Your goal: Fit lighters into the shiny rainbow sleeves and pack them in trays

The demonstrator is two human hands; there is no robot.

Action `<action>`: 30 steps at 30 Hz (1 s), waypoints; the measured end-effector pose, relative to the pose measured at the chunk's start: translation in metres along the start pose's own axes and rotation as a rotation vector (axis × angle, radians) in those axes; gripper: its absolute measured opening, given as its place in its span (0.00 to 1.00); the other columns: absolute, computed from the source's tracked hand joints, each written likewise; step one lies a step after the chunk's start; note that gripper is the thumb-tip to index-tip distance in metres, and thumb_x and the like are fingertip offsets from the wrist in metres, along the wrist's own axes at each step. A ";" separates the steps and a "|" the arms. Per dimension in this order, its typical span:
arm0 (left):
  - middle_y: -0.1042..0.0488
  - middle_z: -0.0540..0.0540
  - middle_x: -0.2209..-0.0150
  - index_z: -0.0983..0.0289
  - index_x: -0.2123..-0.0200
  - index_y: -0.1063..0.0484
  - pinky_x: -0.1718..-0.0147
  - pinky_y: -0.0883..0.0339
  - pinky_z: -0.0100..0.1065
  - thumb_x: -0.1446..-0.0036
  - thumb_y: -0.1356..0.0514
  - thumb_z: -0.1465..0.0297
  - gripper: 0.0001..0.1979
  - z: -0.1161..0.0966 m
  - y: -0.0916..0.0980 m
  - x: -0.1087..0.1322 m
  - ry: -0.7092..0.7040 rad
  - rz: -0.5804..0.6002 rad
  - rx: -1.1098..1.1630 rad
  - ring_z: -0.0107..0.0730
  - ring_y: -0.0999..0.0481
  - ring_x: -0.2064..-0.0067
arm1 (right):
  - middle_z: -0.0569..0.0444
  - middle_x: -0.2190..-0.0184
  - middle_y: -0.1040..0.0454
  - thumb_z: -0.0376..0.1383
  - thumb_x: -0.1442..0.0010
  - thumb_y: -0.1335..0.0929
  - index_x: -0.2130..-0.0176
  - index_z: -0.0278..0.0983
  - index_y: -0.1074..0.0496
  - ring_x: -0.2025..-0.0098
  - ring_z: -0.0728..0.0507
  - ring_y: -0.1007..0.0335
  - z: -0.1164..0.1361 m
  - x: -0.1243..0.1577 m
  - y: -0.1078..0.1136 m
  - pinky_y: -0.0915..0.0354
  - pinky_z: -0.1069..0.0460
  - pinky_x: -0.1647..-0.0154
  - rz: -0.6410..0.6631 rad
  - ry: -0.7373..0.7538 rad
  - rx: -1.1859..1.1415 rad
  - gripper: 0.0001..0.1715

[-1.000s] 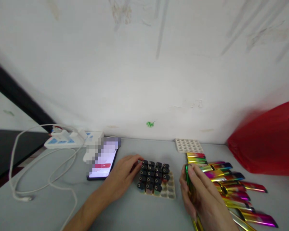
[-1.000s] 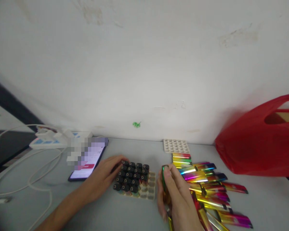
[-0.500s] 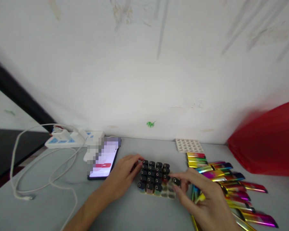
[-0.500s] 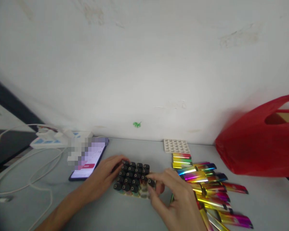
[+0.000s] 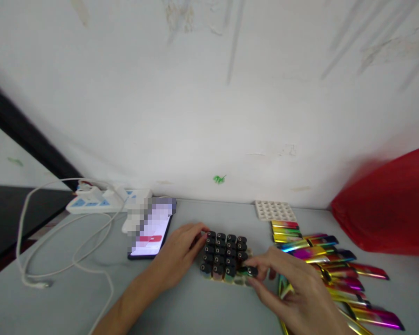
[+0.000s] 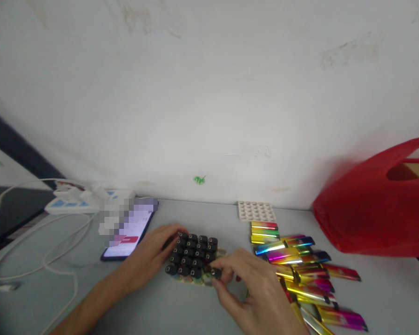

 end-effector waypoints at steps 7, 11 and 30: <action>0.20 0.56 0.56 0.59 0.52 0.24 0.50 0.33 0.41 0.22 0.49 0.61 0.15 0.000 -0.001 -0.001 -0.006 0.008 0.006 0.45 0.22 0.51 | 0.58 0.63 0.19 0.30 0.32 0.29 0.46 0.47 0.24 0.62 0.45 0.19 0.003 0.001 -0.003 0.26 0.51 0.59 0.001 0.048 -0.006 0.17; 0.20 0.56 0.55 0.59 0.52 0.24 0.50 0.34 0.41 0.22 0.49 0.61 0.15 -0.001 0.000 0.000 -0.003 0.004 0.004 0.45 0.22 0.51 | 0.58 0.60 0.18 0.34 0.30 0.30 0.44 0.47 0.26 0.61 0.45 0.20 0.001 0.002 0.001 0.26 0.51 0.58 -0.023 -0.012 0.015 0.15; 0.20 0.55 0.57 0.59 0.53 0.24 0.52 0.33 0.41 0.22 0.50 0.60 0.16 -0.002 0.001 -0.001 -0.004 0.008 -0.003 0.45 0.22 0.52 | 0.51 0.59 0.24 0.27 0.46 0.26 0.62 0.41 0.22 0.51 0.34 0.29 -0.040 0.005 -0.004 0.36 0.40 0.48 0.322 -0.233 0.203 0.11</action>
Point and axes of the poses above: each hand's wrist, its own x-axis away from the middle knuckle, its own y-axis out of the back of the hand, z = x × y, the point moved 9 cm from there along -x, towards the middle knuckle
